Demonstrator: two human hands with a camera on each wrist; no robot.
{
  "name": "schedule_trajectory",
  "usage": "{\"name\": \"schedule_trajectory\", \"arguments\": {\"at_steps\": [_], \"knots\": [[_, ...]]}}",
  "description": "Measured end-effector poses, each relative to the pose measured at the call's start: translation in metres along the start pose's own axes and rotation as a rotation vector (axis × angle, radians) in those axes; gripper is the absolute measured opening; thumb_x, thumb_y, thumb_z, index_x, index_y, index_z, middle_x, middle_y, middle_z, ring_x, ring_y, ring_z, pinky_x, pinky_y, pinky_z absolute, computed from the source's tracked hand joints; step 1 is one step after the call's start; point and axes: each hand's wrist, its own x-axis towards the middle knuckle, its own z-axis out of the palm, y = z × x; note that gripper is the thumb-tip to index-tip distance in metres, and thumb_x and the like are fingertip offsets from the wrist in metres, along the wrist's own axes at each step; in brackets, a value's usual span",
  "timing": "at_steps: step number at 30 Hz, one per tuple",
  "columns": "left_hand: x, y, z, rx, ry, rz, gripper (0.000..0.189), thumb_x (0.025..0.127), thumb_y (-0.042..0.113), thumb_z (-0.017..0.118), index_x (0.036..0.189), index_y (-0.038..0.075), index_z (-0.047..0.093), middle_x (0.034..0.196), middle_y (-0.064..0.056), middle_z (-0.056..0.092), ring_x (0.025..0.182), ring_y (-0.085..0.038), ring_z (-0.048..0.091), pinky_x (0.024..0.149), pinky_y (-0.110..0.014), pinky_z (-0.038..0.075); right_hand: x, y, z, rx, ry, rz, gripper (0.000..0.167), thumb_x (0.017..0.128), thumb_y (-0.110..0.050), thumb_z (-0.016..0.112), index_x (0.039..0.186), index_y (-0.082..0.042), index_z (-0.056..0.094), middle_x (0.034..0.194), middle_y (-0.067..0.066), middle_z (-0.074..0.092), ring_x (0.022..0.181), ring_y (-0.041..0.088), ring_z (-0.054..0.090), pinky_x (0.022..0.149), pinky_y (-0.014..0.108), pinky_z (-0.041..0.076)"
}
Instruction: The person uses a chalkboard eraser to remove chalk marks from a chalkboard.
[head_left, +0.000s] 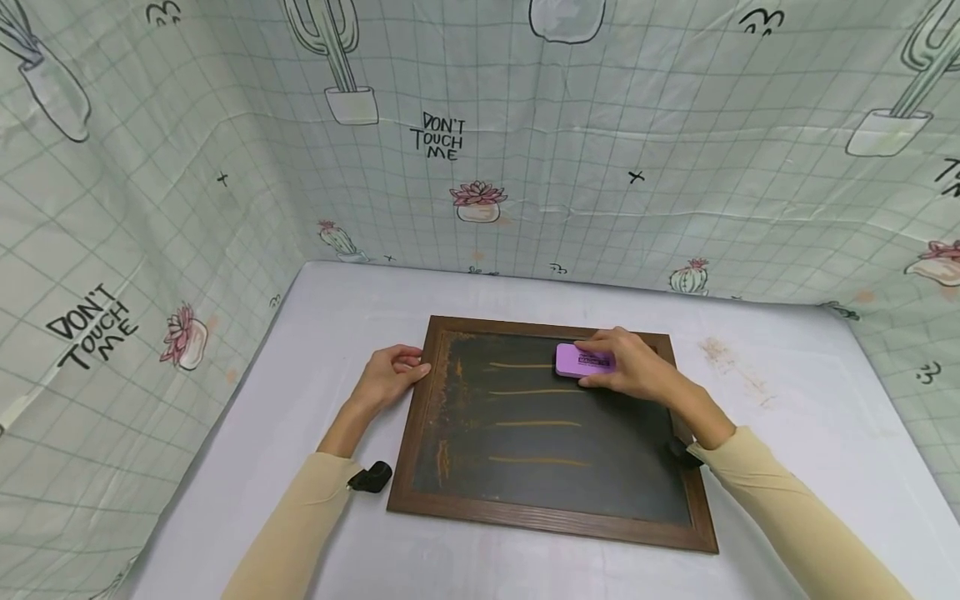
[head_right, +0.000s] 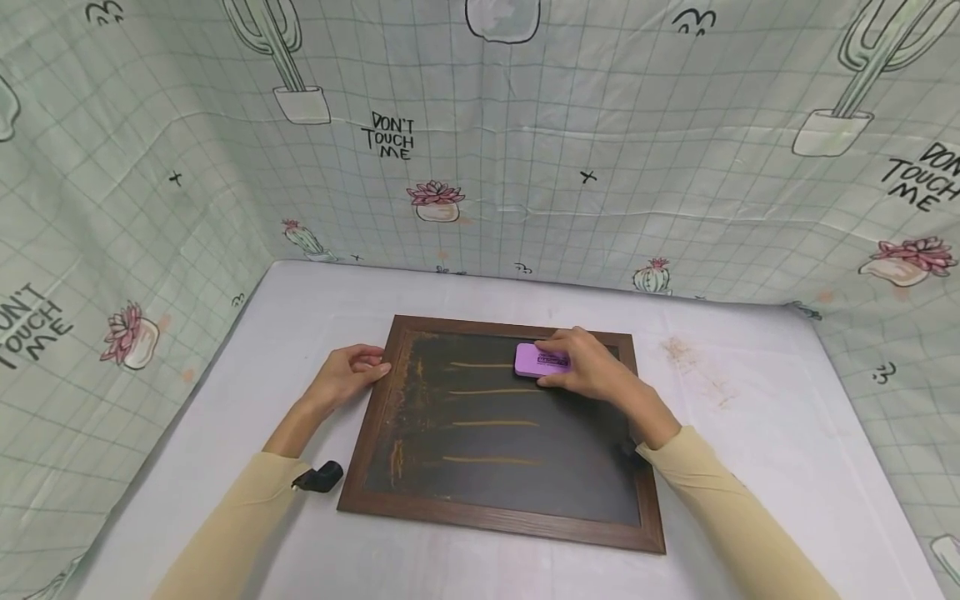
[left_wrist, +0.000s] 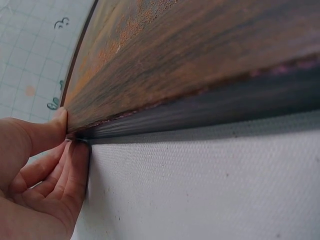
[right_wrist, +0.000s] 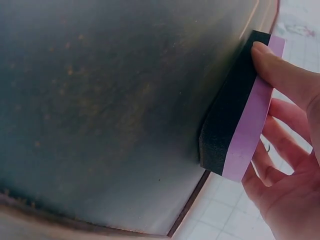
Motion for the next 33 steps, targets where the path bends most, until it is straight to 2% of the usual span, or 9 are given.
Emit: {"name": "schedule_trajectory", "arguments": {"at_steps": [10,17,33], "knots": [[0.000,-0.002,0.000,-0.009,-0.004,0.007,0.038,0.098,0.009,0.071,0.131,-0.008,0.063,0.112,-0.021,0.067,0.096,-0.029,0.066,0.078,-0.028,0.048,0.013,-0.007,0.008,0.009,-0.006,-0.019,0.056,0.083,-0.016,0.087,0.130,0.007,0.066,0.121,0.021,0.067,0.103,0.034,0.060,0.086,0.050,0.048],[0.000,-0.003,-0.001,-0.025,-0.001,0.007,0.038,0.098,0.009,0.071,0.131,-0.009,0.062,0.111,-0.020,0.066,0.092,-0.025,0.065,0.075,-0.025,0.047,0.023,-0.013,0.012,0.019,-0.025,-0.014,0.058,0.083,-0.018,0.088,0.132,0.005,0.067,0.122,0.019,0.067,0.105,0.032,0.060,0.087,0.048,0.049],[0.003,-0.004,0.001,-0.034,0.004,0.010,0.038,0.097,0.008,0.071,0.130,-0.009,0.063,0.108,-0.019,0.066,0.086,-0.018,0.062,0.073,-0.024,0.046,0.044,-0.026,0.021,-0.013,-0.051,-0.082,0.055,0.085,-0.020,0.087,0.129,0.007,0.068,0.123,0.020,0.067,0.105,0.032,0.060,0.088,0.050,0.049]]}}
